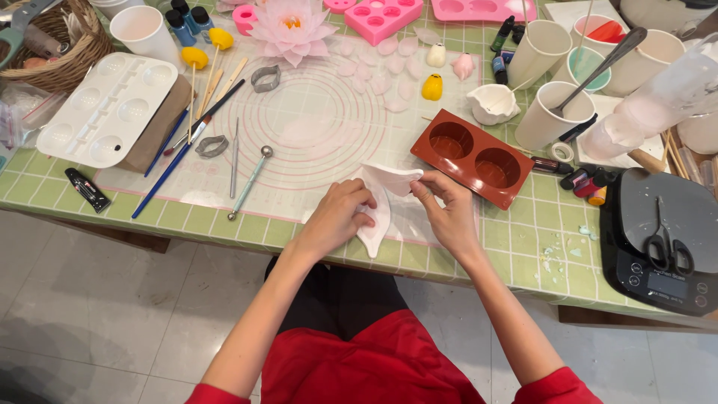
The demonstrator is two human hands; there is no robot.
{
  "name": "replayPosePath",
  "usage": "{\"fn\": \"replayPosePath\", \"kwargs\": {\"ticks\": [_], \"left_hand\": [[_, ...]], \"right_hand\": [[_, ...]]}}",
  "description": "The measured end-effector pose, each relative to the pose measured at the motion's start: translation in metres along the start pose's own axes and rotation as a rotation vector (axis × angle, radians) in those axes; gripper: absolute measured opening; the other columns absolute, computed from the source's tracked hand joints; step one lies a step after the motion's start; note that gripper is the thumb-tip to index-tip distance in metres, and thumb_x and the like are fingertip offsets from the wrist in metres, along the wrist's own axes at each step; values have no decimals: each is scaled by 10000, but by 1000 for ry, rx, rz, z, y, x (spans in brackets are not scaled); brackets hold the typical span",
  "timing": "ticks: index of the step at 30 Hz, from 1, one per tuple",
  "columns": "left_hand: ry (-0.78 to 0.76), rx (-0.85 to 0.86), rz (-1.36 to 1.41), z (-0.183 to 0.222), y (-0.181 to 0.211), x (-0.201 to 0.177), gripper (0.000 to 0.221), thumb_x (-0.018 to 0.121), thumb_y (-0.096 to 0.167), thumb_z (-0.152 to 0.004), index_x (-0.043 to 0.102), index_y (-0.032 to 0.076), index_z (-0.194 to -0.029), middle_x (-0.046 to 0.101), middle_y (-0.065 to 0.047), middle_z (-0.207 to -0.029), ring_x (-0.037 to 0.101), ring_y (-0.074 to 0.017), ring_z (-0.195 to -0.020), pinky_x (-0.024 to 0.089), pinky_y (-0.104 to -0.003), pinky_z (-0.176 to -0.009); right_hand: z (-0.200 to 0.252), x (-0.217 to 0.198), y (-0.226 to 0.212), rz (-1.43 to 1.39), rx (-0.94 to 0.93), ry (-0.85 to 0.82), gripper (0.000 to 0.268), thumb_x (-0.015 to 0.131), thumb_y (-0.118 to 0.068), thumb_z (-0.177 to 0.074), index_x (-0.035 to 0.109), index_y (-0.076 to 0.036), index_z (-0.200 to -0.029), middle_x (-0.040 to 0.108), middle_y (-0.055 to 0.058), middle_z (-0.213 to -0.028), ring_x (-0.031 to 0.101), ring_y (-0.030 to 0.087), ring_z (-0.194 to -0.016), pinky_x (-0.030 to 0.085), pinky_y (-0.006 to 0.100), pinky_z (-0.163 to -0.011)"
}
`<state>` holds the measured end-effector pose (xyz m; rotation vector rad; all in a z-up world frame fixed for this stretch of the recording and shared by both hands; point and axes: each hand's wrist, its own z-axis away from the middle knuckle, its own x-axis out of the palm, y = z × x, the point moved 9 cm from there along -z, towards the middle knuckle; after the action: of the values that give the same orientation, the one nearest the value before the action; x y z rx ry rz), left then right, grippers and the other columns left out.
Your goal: Shaping and trimming wax petals using a ball tool and scissors for candle production.
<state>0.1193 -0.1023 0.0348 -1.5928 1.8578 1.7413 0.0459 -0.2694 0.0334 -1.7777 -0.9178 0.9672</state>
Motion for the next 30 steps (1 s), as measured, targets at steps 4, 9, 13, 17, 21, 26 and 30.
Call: {"fn": "replayPosePath", "kwargs": {"ticks": [4, 9, 13, 17, 21, 26, 30], "left_hand": [[98, 80, -88, 17, 8, 2, 222, 817, 62, -730, 737, 37, -935, 648, -71, -941, 612, -256, -972, 446, -380, -862], [241, 147, -188, 30, 24, -4, 264, 781, 45, -769, 744, 27, -1030, 637, -59, -952, 596, -238, -946, 439, -373, -847], [307, 172, -182, 36, 21, -5, 226, 792, 60, -778, 711, 18, -985, 632, -60, -942, 593, -250, -932, 443, -384, -854], [340, 169, -178, 40, 22, -6, 143, 794, 65, -796, 690, 34, -889, 642, -69, -959, 597, -258, -937, 444, -386, -855], [376, 186, -185, 45, 27, -10, 133, 779, 52, -802, 706, 37, -912, 673, -62, -976, 623, -246, -966, 447, -384, -886], [402, 198, -194, 47, 30, -12, 118, 775, 44, -794, 699, 46, -884, 693, -45, -933, 647, -227, -957, 449, -377, -907], [388, 184, -195, 48, 27, -9, 99, 767, 25, -796, 684, 49, -845, 694, -41, -899, 653, -221, -944, 446, -372, -905]], "right_hand": [[1, 1, 0, -2, -20, -1, 186, 692, -125, -1005, 708, 25, -1114, 729, 23, -987, 675, 90, -939, 542, 257, -887], [6, 4, -1, 35, -24, -9, 177, 698, -122, -1000, 714, 15, -1110, 735, 25, -969, 674, 91, -931, 539, 262, -872], [11, 7, -6, 83, -50, 0, 176, 707, -115, -985, 718, 14, -1104, 745, 40, -963, 680, 95, -908, 543, 267, -847], [15, 11, -8, 123, -49, -21, 182, 704, -117, -978, 719, 8, -1110, 772, 57, -947, 696, 106, -881, 551, 276, -819], [22, 14, -6, 159, -73, -25, 184, 710, -115, -974, 720, 10, -1110, 780, 79, -948, 719, 126, -901, 560, 287, -826], [32, 24, -16, 181, -95, -57, 184, 710, -86, -955, 729, 5, -1113, 784, 100, -974, 736, 147, -930, 564, 300, -842], [39, 29, -21, 176, -108, -76, 182, 707, -59, -945, 732, -9, -1118, 773, 101, -984, 738, 167, -935, 570, 310, -835]]}}
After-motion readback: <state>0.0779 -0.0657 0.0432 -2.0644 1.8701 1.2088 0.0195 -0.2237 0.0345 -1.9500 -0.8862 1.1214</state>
